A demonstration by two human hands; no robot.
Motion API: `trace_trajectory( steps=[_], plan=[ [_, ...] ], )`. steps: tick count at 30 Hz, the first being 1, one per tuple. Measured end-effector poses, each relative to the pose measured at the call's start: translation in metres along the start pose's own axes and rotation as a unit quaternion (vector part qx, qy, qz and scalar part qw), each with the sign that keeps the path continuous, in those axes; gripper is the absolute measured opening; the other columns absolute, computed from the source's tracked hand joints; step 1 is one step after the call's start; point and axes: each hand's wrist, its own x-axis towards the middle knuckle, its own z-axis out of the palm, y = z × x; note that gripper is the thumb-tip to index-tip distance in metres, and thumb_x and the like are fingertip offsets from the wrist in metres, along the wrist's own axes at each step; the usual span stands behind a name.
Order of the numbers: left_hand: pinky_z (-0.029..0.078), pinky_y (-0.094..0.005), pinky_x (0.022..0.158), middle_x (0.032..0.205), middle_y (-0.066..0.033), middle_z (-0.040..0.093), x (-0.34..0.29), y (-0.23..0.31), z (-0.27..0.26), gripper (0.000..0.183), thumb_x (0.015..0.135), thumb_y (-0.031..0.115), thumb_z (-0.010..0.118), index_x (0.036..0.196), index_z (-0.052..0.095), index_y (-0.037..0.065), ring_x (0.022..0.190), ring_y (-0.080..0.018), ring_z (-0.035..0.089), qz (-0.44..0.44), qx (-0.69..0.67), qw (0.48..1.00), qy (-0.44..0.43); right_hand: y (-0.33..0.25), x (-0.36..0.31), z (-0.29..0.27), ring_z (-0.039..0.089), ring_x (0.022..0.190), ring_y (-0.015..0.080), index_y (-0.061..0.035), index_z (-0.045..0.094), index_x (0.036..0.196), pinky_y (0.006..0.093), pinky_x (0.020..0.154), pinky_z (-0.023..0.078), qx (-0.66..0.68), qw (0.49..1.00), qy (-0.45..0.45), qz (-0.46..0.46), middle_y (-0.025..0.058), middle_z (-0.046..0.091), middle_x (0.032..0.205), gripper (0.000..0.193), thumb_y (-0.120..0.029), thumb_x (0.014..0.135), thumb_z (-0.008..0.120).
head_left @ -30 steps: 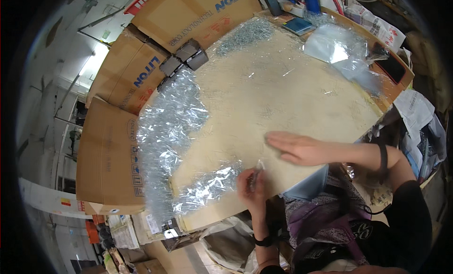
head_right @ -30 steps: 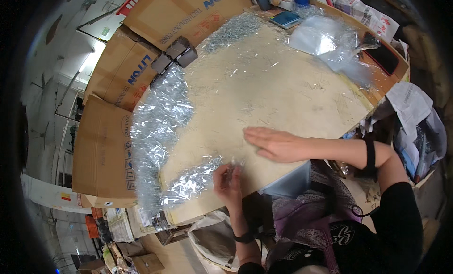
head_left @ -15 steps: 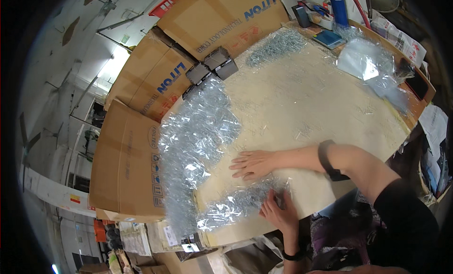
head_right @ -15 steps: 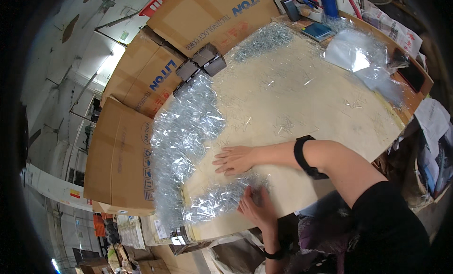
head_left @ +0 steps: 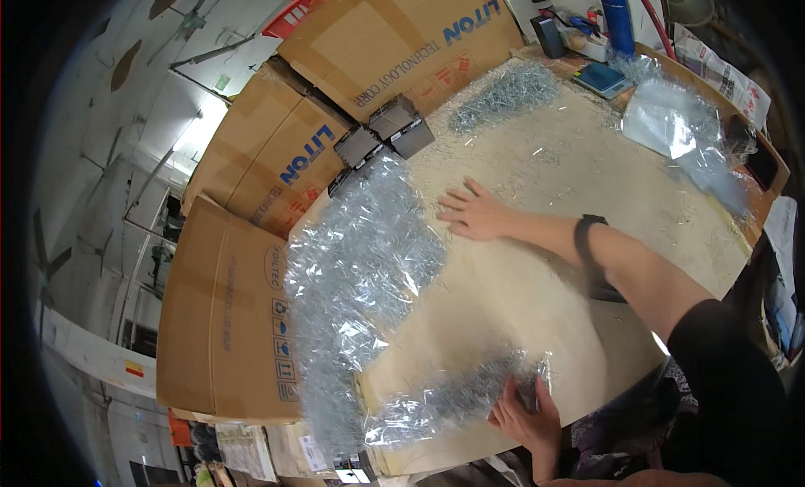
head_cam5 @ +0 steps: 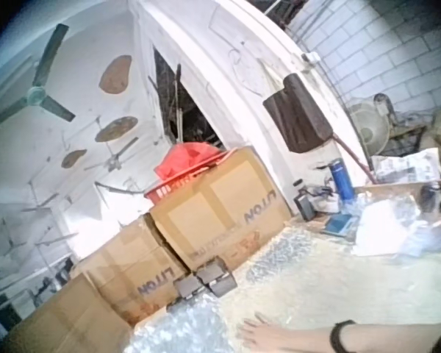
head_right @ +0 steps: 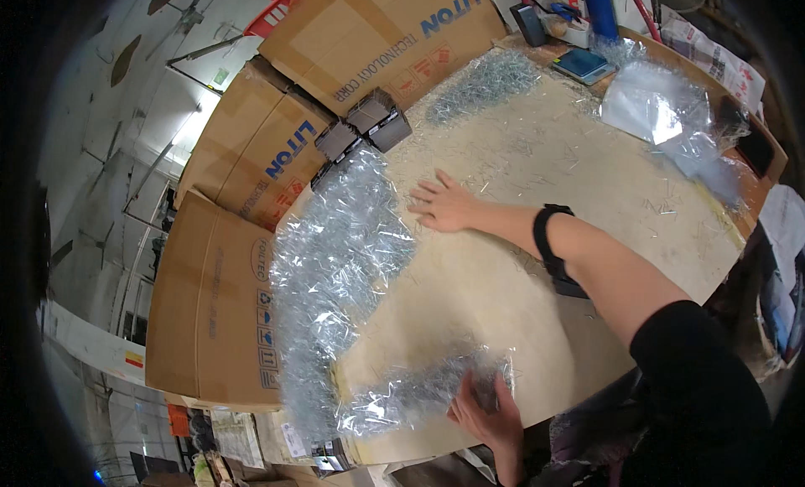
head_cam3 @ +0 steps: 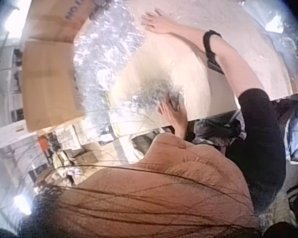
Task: The recorder is sorting small metal pins/clips on a table and placing them into clear plastic bags.
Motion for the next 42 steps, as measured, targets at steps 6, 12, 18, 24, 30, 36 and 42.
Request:
trace_trajectory(
  steps=[6, 12, 18, 24, 30, 36, 42],
  plan=[
    [0.037, -0.0387, 0.083, 0.086, -0.0067, 0.062, -0.003, -0.005, -0.001, 0.043, 0.078, 0.019, 0.076, 0.113, 0.059, 0.002, 0.077, -0.024, 0.057, -0.059, -0.019, 0.997, 0.033, 0.053, -0.004, -0.055, 0.028, 0.14, 0.0329, -0.0264, 0.045, 0.139, 0.0669, 0.109, 0.012, -0.054, 0.962, -0.094, 0.251, 0.0047, 0.034, 0.152, 0.06, -0.061, 0.091, 0.04],
    [0.036, -0.0406, 0.084, 0.086, -0.0053, 0.063, -0.003, -0.005, 0.001, 0.03, 0.078, 0.014, 0.074, 0.103, 0.06, 0.006, 0.078, -0.0233, 0.056, 0.018, -0.027, 0.999, 0.007, 0.062, -0.129, -0.111, 0.019, 0.144, 0.0351, -0.0267, 0.034, 0.147, 0.0681, 0.109, 0.012, -0.006, 0.963, -0.219, 0.158, 0.0064, 0.022, 0.157, 0.069, -0.065, 0.089, 0.039],
    [0.034, -0.0437, 0.089, 0.099, -0.0091, 0.06, 0.002, 0.0, 0.001, 0.039, 0.074, 0.017, 0.075, 0.109, 0.062, 0.007, 0.094, -0.0286, 0.054, -0.024, 0.031, 0.998, 0.047, 0.024, -0.224, -0.161, 0.02, 0.144, 0.0311, -0.0237, 0.034, 0.147, 0.0539, 0.116, 0.016, 0.098, 0.987, -0.119, 0.046, 0.0096, 0.026, 0.155, 0.053, -0.043, 0.098, 0.042],
    [0.028, -0.0508, 0.097, 0.122, -0.0173, 0.049, 0.006, 0.013, -0.007, 0.044, 0.079, 0.024, 0.071, 0.118, 0.059, 0.01, 0.113, -0.0357, 0.043, -0.038, 0.099, 0.993, 0.05, 0.042, -0.373, -0.22, 0.054, 0.119, 0.031, -0.0082, 0.063, 0.115, 0.0429, 0.105, 0.038, 0.15, 0.884, 0.245, 0.37, 0.0134, 0.061, 0.123, 0.028, -0.013, 0.087, 0.059],
    [0.027, -0.0524, 0.102, 0.13, -0.0174, 0.045, -0.018, 0.026, -0.025, 0.046, 0.079, 0.013, 0.072, 0.122, 0.054, 0.008, 0.125, -0.0359, 0.037, -0.004, 0.049, 0.995, 0.088, 0.078, -0.41, -0.211, 0.066, 0.091, 0.0297, -0.0018, 0.068, 0.095, 0.0425, 0.099, 0.044, -0.141, 0.892, 0.234, 0.359, 0.0134, 0.069, 0.093, 0.018, -0.004, 0.078, 0.062],
    [0.033, -0.0491, 0.101, 0.13, -0.0195, 0.045, -0.052, 0.06, -0.034, 0.036, 0.08, 0.006, 0.07, 0.114, 0.059, 0.005, 0.121, -0.0376, 0.042, 0.035, -0.072, 0.997, -0.004, 0.061, -0.414, -0.23, 0.062, 0.082, 0.0315, -0.0036, 0.067, 0.09, 0.0416, 0.092, 0.046, -0.135, 0.91, 0.292, 0.263, 0.0102, 0.067, 0.088, 0.017, 0.0, 0.075, 0.06],
    [0.041, -0.0422, 0.097, 0.126, -0.0212, 0.052, -0.062, 0.112, -0.031, 0.054, 0.075, 0.008, 0.078, 0.122, 0.054, -0.001, 0.116, -0.0354, 0.051, 0.089, -0.319, 0.923, -0.197, -0.075, -0.394, -0.239, 0.058, 0.074, 0.0281, -0.0074, 0.068, 0.091, 0.038, 0.075, 0.045, 0.31, 0.935, 0.168, 0.037, 0.0089, 0.06, 0.074, 0.011, -0.005, 0.083, 0.061]
  ],
)
